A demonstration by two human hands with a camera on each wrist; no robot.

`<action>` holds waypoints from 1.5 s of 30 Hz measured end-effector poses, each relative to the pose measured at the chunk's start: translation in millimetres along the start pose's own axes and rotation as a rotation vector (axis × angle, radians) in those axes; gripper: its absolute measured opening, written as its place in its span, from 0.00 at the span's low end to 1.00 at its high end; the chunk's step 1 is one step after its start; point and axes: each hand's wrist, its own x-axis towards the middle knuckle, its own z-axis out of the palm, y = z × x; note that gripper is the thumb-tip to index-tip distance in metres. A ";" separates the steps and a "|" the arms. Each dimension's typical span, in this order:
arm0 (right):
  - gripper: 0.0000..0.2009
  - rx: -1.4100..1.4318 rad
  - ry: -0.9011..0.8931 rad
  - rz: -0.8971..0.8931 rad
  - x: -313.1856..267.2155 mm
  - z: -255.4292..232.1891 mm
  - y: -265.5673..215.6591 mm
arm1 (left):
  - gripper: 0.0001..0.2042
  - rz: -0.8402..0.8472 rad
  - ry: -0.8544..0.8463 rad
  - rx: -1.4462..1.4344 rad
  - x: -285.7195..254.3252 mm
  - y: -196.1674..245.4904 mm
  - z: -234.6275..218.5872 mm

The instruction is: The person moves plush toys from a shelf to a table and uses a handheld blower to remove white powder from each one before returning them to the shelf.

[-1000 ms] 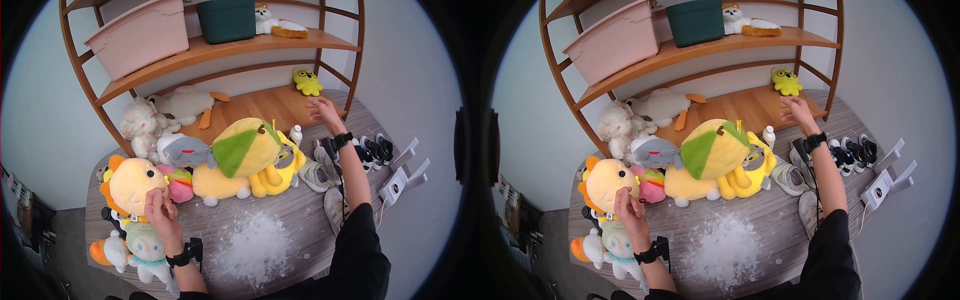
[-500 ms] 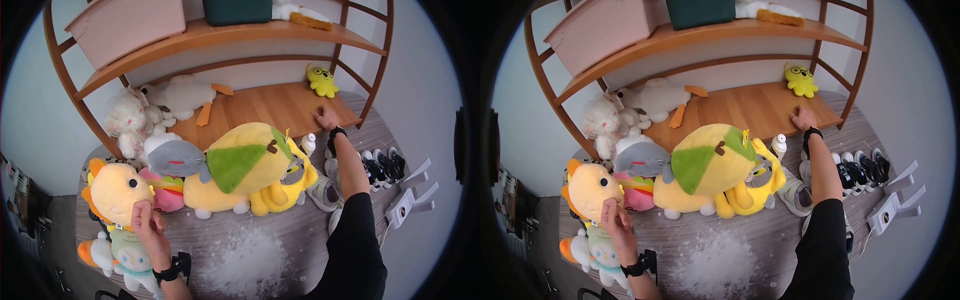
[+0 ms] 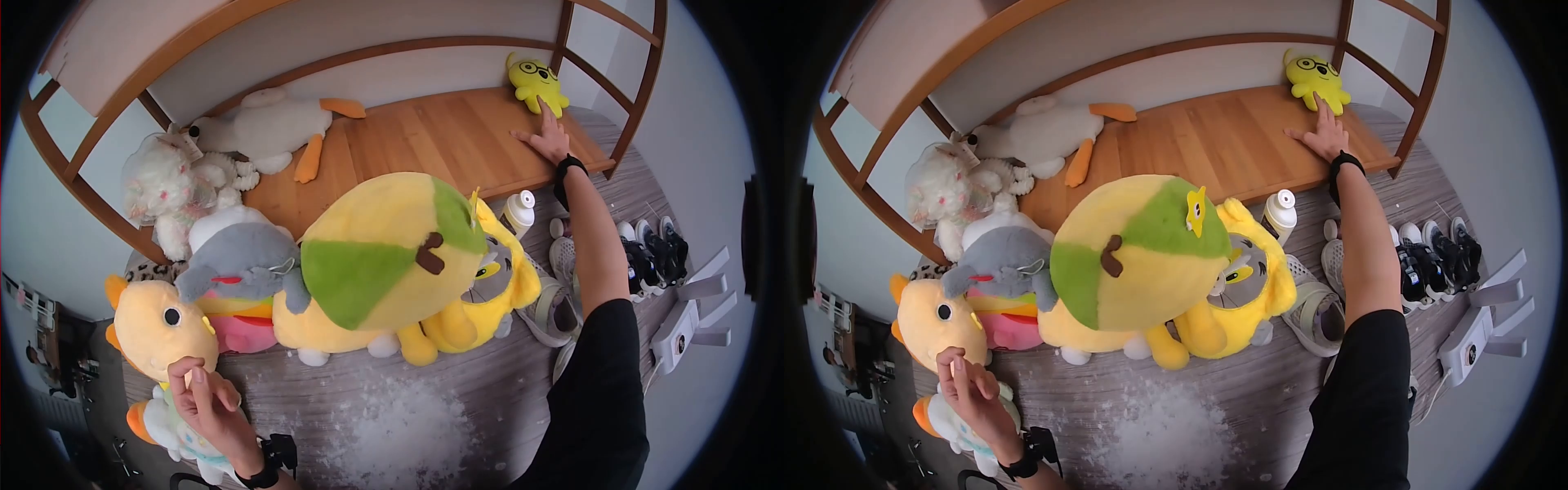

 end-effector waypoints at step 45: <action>0.05 1.088 0.459 -0.599 -269.6 -241.1 -193.3 | 0.13 -0.213 -0.690 -0.232 -42.7 75.1 -16.4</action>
